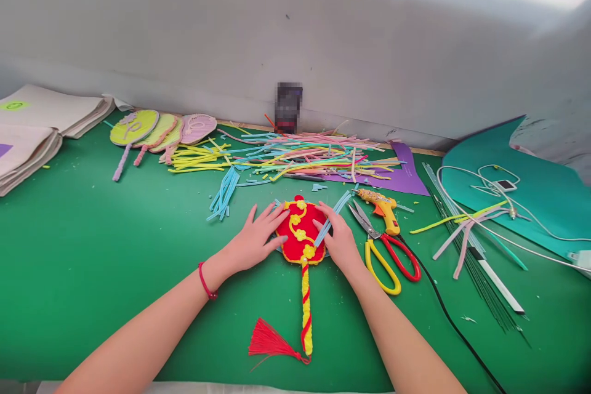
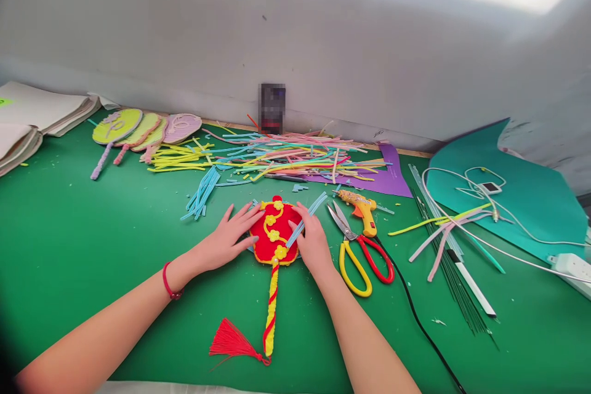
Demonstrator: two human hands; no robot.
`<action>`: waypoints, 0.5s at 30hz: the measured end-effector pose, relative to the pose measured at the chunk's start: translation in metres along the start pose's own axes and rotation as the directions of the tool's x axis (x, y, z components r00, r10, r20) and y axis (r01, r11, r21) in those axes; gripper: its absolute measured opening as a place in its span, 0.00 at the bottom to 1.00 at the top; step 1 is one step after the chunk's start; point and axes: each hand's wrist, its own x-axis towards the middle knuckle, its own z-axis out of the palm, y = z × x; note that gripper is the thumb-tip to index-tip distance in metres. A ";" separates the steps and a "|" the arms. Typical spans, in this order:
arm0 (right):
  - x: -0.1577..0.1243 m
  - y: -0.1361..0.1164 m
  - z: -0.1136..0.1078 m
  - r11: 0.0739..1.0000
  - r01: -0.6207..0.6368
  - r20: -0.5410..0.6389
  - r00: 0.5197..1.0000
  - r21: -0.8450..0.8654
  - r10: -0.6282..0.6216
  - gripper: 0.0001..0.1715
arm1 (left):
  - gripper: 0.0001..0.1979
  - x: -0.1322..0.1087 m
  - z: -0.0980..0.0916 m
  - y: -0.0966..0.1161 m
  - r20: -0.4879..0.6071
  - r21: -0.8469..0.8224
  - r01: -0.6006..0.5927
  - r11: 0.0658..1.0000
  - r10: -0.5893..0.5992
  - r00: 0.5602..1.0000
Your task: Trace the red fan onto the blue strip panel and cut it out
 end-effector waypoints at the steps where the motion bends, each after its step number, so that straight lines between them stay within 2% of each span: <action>1: 0.000 -0.001 -0.001 1.000 -0.002 -0.010 1.000 0.005 0.002 0.20 | 0.26 0.000 -0.002 -0.002 -0.042 -0.030 0.017 0.999 -0.019 0.999; 4: 0.001 -0.003 -0.003 0.999 -0.027 -0.038 0.999 0.023 0.028 0.21 | 0.23 0.001 -0.005 -0.007 -0.179 -0.078 0.052 0.996 -0.065 0.982; 10: 0.004 -0.005 -0.014 0.990 -0.122 -0.091 0.988 0.072 0.129 0.22 | 0.15 0.002 -0.003 -0.005 -0.334 -0.080 0.084 0.993 -0.106 0.936; 13: 0.008 -0.002 -0.021 0.984 -0.152 -0.128 0.978 0.090 0.162 0.22 | 0.10 0.001 -0.004 -0.004 -0.360 -0.009 0.080 0.997 -0.078 0.930; 15: 0.009 0.000 -0.024 0.980 -0.177 -0.125 0.974 0.092 0.187 0.22 | 0.10 0.000 -0.003 -0.003 -0.333 0.037 0.013 0.999 0.000 0.943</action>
